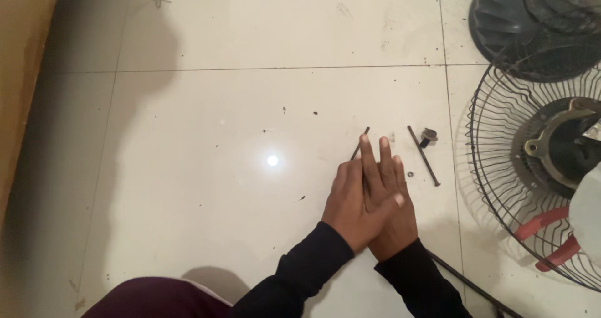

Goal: The person sits on the floor and disassembles an electric fan. They use a screwdriver and pliers to loosen the blade hub, remove the fan blades one at a time, handle small screws and nuts, and work on the motor hub with their hands.

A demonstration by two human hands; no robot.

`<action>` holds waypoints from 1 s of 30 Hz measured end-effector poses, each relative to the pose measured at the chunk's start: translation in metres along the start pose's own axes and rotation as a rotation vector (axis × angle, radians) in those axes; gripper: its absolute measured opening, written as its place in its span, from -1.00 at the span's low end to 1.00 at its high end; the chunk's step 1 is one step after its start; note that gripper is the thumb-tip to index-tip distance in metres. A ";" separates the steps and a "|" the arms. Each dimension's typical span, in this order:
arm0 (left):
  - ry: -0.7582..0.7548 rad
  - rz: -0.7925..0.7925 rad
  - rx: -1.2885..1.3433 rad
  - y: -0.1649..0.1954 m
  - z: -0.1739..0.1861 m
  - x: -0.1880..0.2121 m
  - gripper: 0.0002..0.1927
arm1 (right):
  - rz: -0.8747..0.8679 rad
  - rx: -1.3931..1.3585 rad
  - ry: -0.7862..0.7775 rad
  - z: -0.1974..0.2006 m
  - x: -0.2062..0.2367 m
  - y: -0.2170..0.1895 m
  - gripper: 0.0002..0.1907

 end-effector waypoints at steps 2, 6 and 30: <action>0.028 0.037 0.052 -0.005 -0.004 0.002 -0.26 | -0.013 0.163 -0.022 -0.008 0.001 0.000 -0.33; 0.068 0.054 0.045 -0.007 -0.007 0.000 -0.25 | -0.011 0.171 0.010 -0.010 0.002 0.000 -0.32; 0.239 0.420 0.612 -0.077 0.025 -0.033 -0.54 | -0.235 -0.457 0.136 0.041 0.020 0.057 -0.57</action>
Point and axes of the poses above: each hand's wrist, its own x-axis away from the middle knuckle, its own z-axis out of the back of the hand, y = z × x, the point moved 7 cm from there along -x, towards the middle knuckle, and after that the axes turned 5 degrees about -z, right-handed, at the moved point
